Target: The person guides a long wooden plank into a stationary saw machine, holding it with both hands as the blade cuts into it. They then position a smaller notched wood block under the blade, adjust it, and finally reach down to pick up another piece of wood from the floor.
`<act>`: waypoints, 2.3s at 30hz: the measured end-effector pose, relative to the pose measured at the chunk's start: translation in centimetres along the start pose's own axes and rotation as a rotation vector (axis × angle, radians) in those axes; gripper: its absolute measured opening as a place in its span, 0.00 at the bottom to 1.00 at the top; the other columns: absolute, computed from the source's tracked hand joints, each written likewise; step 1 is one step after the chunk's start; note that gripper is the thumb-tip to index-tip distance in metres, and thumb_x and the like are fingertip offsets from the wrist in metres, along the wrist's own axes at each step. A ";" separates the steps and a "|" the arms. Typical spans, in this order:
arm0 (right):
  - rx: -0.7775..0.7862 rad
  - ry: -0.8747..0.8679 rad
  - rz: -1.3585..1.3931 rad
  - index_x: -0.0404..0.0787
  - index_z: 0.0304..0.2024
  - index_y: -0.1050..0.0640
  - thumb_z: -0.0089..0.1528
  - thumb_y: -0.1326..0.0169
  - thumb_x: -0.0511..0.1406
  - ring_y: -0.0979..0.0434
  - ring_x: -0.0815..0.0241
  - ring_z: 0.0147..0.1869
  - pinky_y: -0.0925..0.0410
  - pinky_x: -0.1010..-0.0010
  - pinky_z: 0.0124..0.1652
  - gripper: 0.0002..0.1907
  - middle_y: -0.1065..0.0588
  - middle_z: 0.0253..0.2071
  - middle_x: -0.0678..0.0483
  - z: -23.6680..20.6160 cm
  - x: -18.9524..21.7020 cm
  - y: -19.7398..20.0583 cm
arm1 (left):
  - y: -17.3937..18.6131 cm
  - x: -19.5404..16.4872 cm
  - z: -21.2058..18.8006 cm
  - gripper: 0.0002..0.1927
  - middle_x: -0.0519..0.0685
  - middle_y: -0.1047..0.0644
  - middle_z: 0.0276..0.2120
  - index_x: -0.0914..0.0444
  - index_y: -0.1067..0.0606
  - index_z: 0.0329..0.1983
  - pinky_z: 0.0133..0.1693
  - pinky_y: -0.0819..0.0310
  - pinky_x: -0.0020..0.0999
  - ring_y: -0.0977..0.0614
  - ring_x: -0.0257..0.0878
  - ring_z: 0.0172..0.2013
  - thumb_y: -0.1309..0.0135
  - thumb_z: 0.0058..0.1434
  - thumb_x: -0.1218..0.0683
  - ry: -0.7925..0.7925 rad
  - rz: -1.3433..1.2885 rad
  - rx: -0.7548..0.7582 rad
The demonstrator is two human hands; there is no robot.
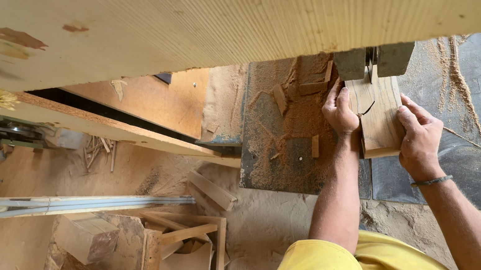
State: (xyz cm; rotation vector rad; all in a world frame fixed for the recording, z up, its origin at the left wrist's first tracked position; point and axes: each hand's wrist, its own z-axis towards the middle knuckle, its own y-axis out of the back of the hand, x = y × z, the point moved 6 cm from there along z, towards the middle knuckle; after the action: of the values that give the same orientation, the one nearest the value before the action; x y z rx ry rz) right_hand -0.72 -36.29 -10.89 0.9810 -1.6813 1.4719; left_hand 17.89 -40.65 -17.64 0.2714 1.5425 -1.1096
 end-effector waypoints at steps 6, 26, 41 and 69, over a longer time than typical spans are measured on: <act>0.001 -0.001 -0.004 0.27 0.65 0.26 0.71 0.50 0.29 0.22 0.65 0.53 0.26 0.76 0.55 0.20 0.23 0.57 0.45 0.2 0.0 -0.2 | -0.4 -0.5 0.3 0.26 0.57 0.19 0.43 0.77 0.26 0.62 0.49 0.25 0.32 0.19 0.38 0.44 0.49 0.66 0.54 -0.022 -0.002 0.012; -0.018 0.057 -0.068 0.28 0.64 0.25 0.70 0.48 0.30 0.23 0.67 0.53 0.29 0.77 0.56 0.19 0.23 0.56 0.47 1.0 -0.2 -0.3 | -0.3 -0.2 1.5 0.22 0.55 0.18 0.42 0.74 0.23 0.55 0.48 0.23 0.33 0.18 0.39 0.43 0.50 0.66 0.53 -0.048 0.056 0.008; 0.017 0.016 -0.029 0.31 0.64 0.25 0.68 0.48 0.29 0.24 0.68 0.54 0.30 0.77 0.55 0.21 0.23 0.58 0.50 0.1 0.5 -0.6 | -1.7 -3.9 0.2 0.28 0.58 0.19 0.50 0.72 0.26 0.62 0.58 0.29 0.40 0.20 0.45 0.52 0.52 0.65 0.49 -0.085 0.185 0.077; -0.082 0.120 -0.306 0.27 0.52 0.21 0.68 0.43 0.32 0.24 0.68 0.46 0.30 0.77 0.46 0.14 0.20 0.45 0.51 2.0 0.4 -0.1 | -0.3 -0.5 2.1 0.21 0.58 0.19 0.45 0.74 0.22 0.48 0.50 0.26 0.38 0.18 0.44 0.46 0.58 0.72 0.51 -0.245 0.355 0.083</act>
State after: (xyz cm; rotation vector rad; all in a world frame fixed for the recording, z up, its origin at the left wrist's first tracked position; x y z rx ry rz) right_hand -0.83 -38.30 -10.71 1.0318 -1.4226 1.2253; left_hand 19.20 -42.18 -16.86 0.4310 1.1785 -0.8894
